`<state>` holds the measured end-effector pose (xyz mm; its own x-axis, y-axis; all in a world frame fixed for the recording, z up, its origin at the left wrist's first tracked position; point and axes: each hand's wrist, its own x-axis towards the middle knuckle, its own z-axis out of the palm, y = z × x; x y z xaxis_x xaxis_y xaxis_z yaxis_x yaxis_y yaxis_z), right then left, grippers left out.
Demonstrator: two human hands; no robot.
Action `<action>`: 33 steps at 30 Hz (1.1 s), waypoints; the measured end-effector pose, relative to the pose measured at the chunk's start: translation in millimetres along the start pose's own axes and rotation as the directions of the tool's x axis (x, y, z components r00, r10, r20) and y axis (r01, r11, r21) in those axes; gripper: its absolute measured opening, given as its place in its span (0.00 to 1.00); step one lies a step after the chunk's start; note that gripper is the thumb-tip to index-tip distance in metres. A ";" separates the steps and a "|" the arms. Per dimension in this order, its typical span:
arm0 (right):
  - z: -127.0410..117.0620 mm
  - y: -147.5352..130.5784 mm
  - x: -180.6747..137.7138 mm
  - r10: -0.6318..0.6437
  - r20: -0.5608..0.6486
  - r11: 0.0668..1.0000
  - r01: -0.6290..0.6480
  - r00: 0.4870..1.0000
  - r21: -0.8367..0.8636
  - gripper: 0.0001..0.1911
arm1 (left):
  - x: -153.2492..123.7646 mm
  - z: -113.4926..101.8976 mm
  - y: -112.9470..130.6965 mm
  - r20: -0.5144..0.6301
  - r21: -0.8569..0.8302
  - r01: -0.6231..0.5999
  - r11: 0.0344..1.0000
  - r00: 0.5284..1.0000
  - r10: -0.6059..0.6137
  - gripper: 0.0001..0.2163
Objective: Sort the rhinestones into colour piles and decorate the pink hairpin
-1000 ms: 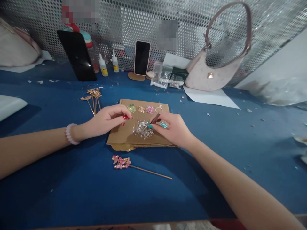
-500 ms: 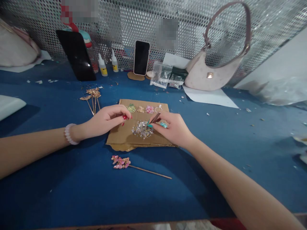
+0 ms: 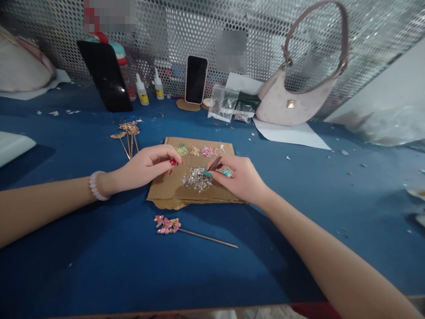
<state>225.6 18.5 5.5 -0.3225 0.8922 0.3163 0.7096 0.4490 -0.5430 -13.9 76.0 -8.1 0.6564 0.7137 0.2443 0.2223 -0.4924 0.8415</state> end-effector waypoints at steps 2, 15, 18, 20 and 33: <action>0.1 0.1 -0.2 -0.001 0.003 1.000 0.001 1.000 0.001 0.02 | -0.2 0.2 0.2 0.002 -0.007 -0.001 1.000 1.000 0.002 0.10; -0.6 -0.3 0.1 0.010 -0.004 1.000 -0.010 1.000 0.010 0.03 | -0.5 -0.1 -2.9 0.006 -0.018 -0.013 1.000 1.000 0.014 0.09; -0.9 -0.4 0.0 -0.004 0.001 1.000 0.004 1.000 -0.010 0.03 | 0.1 0.3 -2.9 0.009 -0.030 -0.013 0.999 1.000 0.013 0.09; -0.9 -0.3 0.1 -0.013 0.000 1.000 0.013 1.000 -0.014 0.03 | 0.4 0.6 -3.0 0.012 -0.034 -0.015 0.999 1.000 0.016 0.09; -0.7 0.3 -0.5 -0.028 -0.024 0.999 0.028 0.999 -0.018 0.02 | -0.3 -0.2 -3.5 0.015 -0.042 -0.030 0.999 0.999 0.030 0.09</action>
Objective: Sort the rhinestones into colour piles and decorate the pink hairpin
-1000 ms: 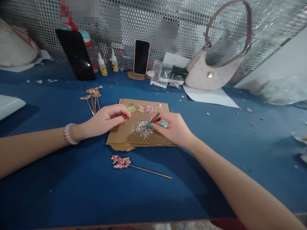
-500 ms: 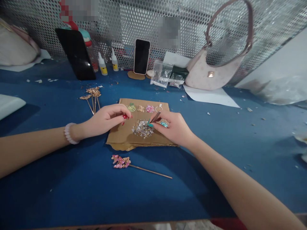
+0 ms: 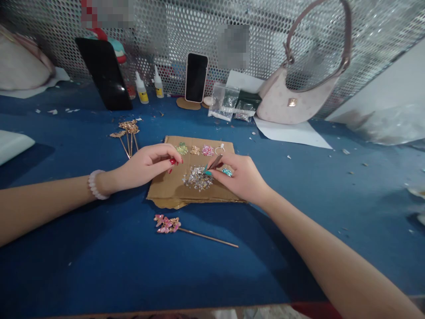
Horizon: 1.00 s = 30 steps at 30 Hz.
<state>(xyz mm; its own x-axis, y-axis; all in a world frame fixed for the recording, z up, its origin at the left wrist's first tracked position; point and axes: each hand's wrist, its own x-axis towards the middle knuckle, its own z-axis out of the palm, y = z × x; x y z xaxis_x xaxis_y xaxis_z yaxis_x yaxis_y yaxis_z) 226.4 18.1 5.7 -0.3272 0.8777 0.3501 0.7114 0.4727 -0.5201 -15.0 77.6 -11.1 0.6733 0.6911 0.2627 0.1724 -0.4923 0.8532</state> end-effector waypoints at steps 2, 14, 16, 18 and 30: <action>0.3 0.1 0.1 0.004 -0.004 1.000 -0.004 1.000 -0.005 0.02 | 0.4 0.4 0.3 0.001 0.005 -0.004 1.000 1.000 0.004 0.09; 2.5 -0.5 0.4 -0.006 -0.014 1.000 0.006 1.000 -0.013 0.03 | 0.3 -0.4 -1.8 0.005 0.004 -0.004 1.000 1.000 0.004 0.09; 2.8 -0.5 0.1 -0.003 -0.020 1.000 0.003 1.000 -0.014 0.03 | 0.4 -0.4 -1.2 0.008 0.004 -0.001 1.000 1.000 0.001 0.09; 3.0 -0.6 0.1 0.000 -0.019 1.000 0.000 1.000 -0.015 0.03 | 0.2 -0.3 -0.9 0.011 0.002 0.005 1.000 1.000 -0.005 0.09; -5.0 -0.2 2.2 0.024 0.017 0.999 -0.023 1.000 -0.045 0.04 | -0.4 -0.1 -0.8 0.006 0.044 0.011 0.999 1.000 -0.011 0.09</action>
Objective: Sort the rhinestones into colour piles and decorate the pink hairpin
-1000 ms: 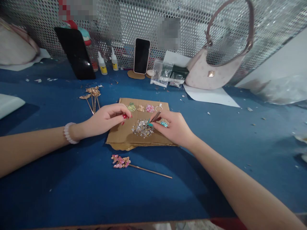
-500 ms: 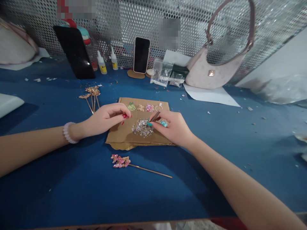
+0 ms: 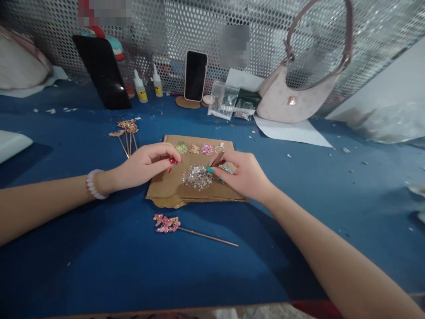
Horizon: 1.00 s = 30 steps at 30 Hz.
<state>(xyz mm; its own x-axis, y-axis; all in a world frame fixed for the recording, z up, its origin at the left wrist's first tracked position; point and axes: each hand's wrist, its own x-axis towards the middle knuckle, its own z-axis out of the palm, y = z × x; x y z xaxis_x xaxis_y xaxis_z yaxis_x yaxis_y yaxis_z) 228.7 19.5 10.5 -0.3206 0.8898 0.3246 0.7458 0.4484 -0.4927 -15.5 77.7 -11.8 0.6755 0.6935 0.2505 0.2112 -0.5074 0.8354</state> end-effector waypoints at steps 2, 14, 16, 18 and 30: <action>-1.7 1.4 0.4 -0.014 0.012 1.000 0.014 1.000 -0.004 0.03 | -0.2 -0.1 0.2 -0.001 0.005 -0.002 1.000 1.000 0.002 0.09; -7.4 1.5 -1.0 -0.046 0.091 0.997 0.040 0.995 0.067 0.03 | 0.9 -0.2 1.7 -0.014 0.037 -0.007 0.999 1.000 0.007 0.10; -7.9 1.1 -0.8 -0.042 0.085 0.997 0.036 0.995 0.070 0.03 | 0.9 0.0 2.1 -0.013 0.030 -0.002 1.000 1.000 0.002 0.09; -8.1 0.9 -0.6 -0.047 0.084 0.997 0.041 0.995 0.072 0.04 | 0.7 0.1 2.7 -0.010 0.022 0.001 1.000 1.000 -0.001 0.09; -10.2 2.3 -2.3 -0.055 0.135 0.993 0.039 0.989 0.112 0.06 | 1.4 -0.7 4.8 0.009 0.042 -0.023 0.999 1.000 0.023 0.08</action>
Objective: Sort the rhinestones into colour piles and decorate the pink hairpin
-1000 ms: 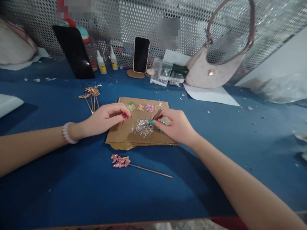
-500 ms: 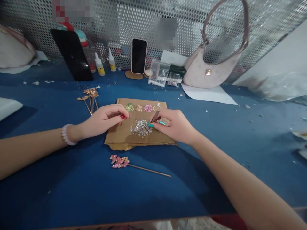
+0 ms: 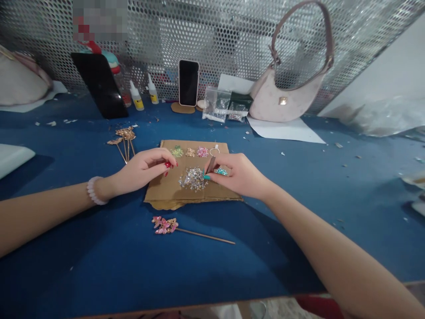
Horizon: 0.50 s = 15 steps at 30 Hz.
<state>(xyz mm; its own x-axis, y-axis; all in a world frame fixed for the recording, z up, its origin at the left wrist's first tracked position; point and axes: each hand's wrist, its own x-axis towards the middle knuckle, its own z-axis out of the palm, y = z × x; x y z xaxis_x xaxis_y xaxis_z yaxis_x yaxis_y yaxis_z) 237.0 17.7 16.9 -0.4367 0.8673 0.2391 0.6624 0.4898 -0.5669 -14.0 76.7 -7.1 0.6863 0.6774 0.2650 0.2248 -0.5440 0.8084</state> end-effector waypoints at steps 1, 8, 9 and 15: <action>0.4 0.2 0.2 -0.004 -0.011 1.000 0.004 1.000 -0.002 0.06 | -0.1 0.2 -0.3 0.002 0.000 -0.002 1.000 1.000 0.002 0.08; 7.2 0.9 2.4 0.000 -0.085 1.000 -0.002 0.996 -0.022 0.04 | -0.8 -0.1 -0.3 0.012 -0.001 -0.002 1.000 1.000 0.002 0.08; 7.9 0.7 2.5 0.002 -0.088 1.000 -0.004 0.996 -0.026 0.04 | -0.7 -0.3 -0.1 0.014 0.000 -0.001 1.000 1.000 0.001 0.08; 8.5 -1.2 3.0 0.028 -0.089 0.999 -0.031 0.996 -0.029 0.04 | -0.1 -1.1 -0.7 0.019 -0.007 -0.005 1.000 1.000 0.005 0.08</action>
<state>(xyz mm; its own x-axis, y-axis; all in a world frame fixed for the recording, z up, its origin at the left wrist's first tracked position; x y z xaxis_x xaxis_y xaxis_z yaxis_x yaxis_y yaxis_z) 229.7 19.0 11.6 -0.3616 0.8852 0.2925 0.6931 0.4651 -0.5507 -15.0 77.6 -7.1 0.7004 0.6652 0.2589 0.2169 -0.5439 0.8107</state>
